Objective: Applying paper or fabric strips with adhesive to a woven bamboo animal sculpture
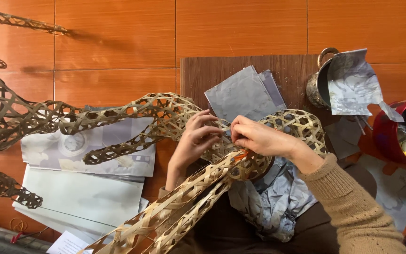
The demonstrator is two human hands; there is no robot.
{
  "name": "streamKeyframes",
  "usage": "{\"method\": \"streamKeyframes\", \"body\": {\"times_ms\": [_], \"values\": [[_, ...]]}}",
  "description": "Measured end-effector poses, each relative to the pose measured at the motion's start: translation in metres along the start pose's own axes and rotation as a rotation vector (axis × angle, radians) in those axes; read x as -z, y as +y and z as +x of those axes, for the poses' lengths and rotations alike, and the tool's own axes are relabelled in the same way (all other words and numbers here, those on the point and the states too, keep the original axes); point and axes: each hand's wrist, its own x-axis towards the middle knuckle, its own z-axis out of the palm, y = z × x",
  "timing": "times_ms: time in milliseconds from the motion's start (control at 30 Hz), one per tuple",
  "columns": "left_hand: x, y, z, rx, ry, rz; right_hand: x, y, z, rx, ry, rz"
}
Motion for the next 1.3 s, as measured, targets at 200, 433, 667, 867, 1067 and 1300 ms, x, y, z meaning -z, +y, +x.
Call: {"method": "streamKeyframes", "body": {"times_ms": [200,433,667,867,1067,1300], "values": [[-0.005,-0.021,0.000,-0.128,0.086,0.051,0.000,0.002,0.003,0.023,0.022,0.024],[-0.008,-0.028,-0.001,-0.103,0.122,0.059,0.005,0.002,0.004,0.024,0.022,0.008],[-0.008,-0.013,-0.004,-0.064,0.077,0.075,0.004,0.006,0.001,0.071,0.083,0.020],[0.006,0.004,-0.001,-0.030,-0.086,0.127,-0.002,0.024,0.005,0.127,0.123,0.046],[0.002,-0.005,-0.049,-0.055,0.122,0.089,0.023,0.030,0.011,0.086,0.146,0.059],[-0.059,0.023,-0.109,0.177,0.086,-0.038,0.031,0.050,0.034,0.032,0.267,0.158]]}}
